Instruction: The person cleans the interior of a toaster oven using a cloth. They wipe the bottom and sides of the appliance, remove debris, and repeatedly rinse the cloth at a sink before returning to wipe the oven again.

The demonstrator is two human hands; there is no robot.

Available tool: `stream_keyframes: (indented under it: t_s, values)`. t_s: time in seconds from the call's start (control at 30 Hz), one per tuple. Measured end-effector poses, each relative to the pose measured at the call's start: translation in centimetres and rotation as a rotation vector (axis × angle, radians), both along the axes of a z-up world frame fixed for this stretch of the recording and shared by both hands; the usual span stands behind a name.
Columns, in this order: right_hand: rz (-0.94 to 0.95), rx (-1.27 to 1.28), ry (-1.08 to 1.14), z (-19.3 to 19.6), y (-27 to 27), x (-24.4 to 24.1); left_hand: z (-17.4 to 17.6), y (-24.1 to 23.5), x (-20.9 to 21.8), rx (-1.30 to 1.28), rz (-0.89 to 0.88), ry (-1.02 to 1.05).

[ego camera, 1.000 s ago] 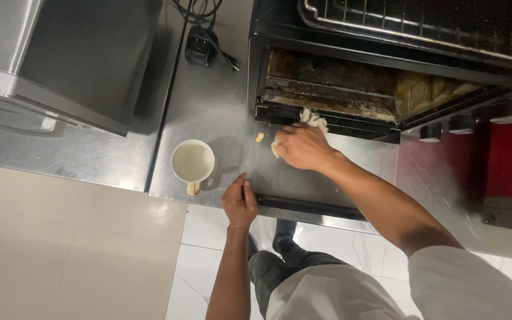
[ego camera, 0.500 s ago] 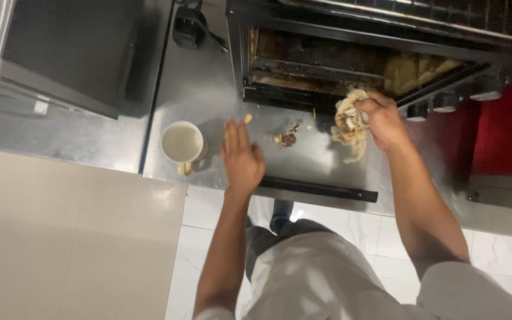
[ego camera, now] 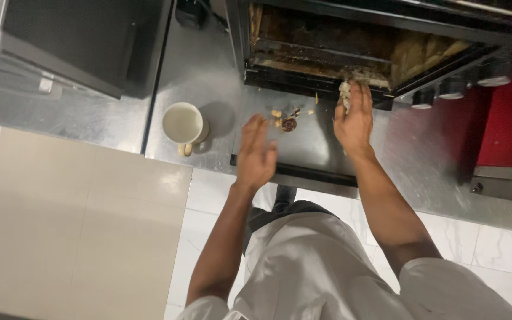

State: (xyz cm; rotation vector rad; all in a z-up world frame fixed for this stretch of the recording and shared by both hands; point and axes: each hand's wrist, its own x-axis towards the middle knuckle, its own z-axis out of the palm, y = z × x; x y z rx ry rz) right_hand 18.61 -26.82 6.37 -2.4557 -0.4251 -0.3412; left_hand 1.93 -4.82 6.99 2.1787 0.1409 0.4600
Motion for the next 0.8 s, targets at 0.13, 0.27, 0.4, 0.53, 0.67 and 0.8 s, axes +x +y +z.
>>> stream_keyframes:
  t_s: [0.13,0.27,0.4,0.53,0.67,0.8]
  values:
    - [0.045,-0.020,-0.071,-1.1,2.3,0.5,-0.6,2.5,-2.4,-0.288,0.400,-0.107]
    - [0.093,-0.010,-0.034,-1.1,2.5,-0.7,-2.6,5.9,1.6,-0.571,0.293,0.073]
    - [0.140,-0.018,-0.015,-0.1,2.0,-0.9,-4.4,8.3,6.8,-1.188,0.063,0.209]
    - [-0.007,0.029,0.020,-0.5,3.1,-1.9,-6.7,9.2,7.9,-1.676,-0.132,0.053]
    - [-0.043,0.025,-0.034,-0.8,6.3,-2.7,-8.6,9.0,8.4,-1.644,-0.121,0.066]
    - [-0.099,0.157,0.128,-0.9,11.1,-5.1,-9.7,8.9,8.3,-1.683,-0.140,0.039]
